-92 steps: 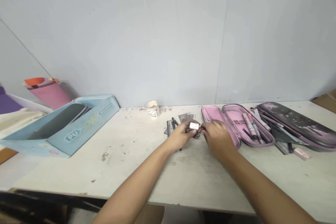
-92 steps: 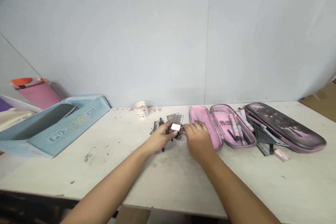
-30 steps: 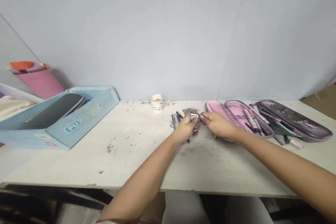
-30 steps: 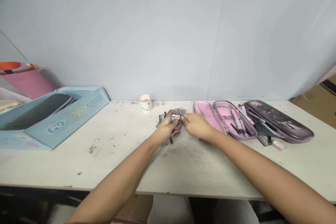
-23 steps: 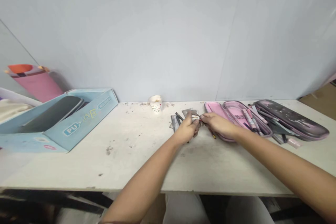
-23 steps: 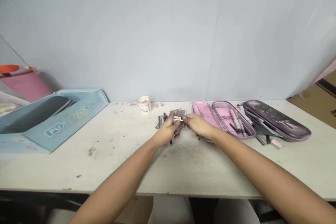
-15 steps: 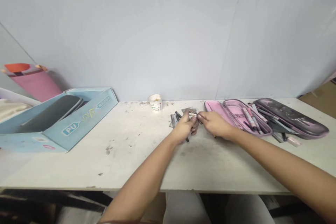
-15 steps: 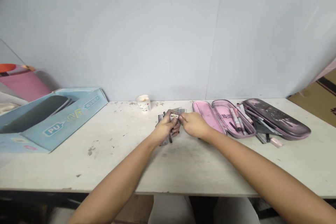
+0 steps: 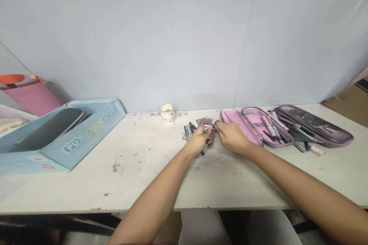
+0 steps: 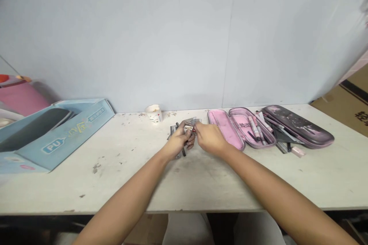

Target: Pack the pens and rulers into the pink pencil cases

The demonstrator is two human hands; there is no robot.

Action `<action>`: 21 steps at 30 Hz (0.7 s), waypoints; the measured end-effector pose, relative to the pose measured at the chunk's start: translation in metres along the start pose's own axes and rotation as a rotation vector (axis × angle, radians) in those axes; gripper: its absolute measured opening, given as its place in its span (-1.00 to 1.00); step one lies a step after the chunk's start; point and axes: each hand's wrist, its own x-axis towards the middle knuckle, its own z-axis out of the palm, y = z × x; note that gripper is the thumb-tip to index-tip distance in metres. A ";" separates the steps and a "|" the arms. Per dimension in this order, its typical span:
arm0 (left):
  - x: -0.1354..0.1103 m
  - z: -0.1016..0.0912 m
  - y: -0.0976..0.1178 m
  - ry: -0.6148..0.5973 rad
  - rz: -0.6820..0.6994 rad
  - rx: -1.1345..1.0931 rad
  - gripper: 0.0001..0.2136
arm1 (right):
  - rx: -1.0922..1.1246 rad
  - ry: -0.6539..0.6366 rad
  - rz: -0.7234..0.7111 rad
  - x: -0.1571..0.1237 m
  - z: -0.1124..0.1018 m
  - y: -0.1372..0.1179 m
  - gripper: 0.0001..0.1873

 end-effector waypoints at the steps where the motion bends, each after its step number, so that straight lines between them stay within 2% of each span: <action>1: 0.000 -0.001 -0.002 -0.012 0.025 0.067 -0.74 | 0.154 -0.048 0.072 0.002 0.003 0.004 -0.72; 3: 0.002 -0.002 -0.006 -0.024 0.060 0.185 -0.76 | 0.435 -0.173 0.184 0.004 0.007 0.011 -0.68; 5: 0.003 -0.002 -0.008 -0.020 0.058 0.235 -0.77 | 0.541 -0.204 0.224 0.003 0.009 0.014 -0.67; 7: 0.004 -0.001 -0.009 -0.002 0.048 0.203 -0.77 | 0.424 -0.091 0.153 -0.002 0.009 0.014 -0.70; 9: 0.004 -0.001 -0.009 0.005 0.034 0.130 -0.75 | 0.169 0.040 0.044 -0.006 0.010 0.011 -0.74; 10: 0.004 -0.001 -0.009 0.002 0.024 0.096 -0.74 | 0.048 0.063 0.012 -0.007 0.011 0.011 -0.75; 12: 0.004 -0.002 -0.009 -0.016 -0.005 0.058 -0.71 | -0.080 0.025 0.001 -0.009 0.015 0.012 -0.73; 15: 0.005 -0.005 -0.009 0.023 -0.005 0.054 -0.69 | -0.023 -0.040 0.025 -0.009 0.020 0.023 -0.69; 19: 0.007 -0.008 -0.003 0.241 0.067 0.007 -0.70 | 0.133 0.109 0.099 -0.011 0.020 0.035 -0.70; 21: 0.006 -0.006 0.001 0.279 0.084 -0.066 -0.70 | 0.258 0.177 0.112 -0.014 0.019 0.035 -0.71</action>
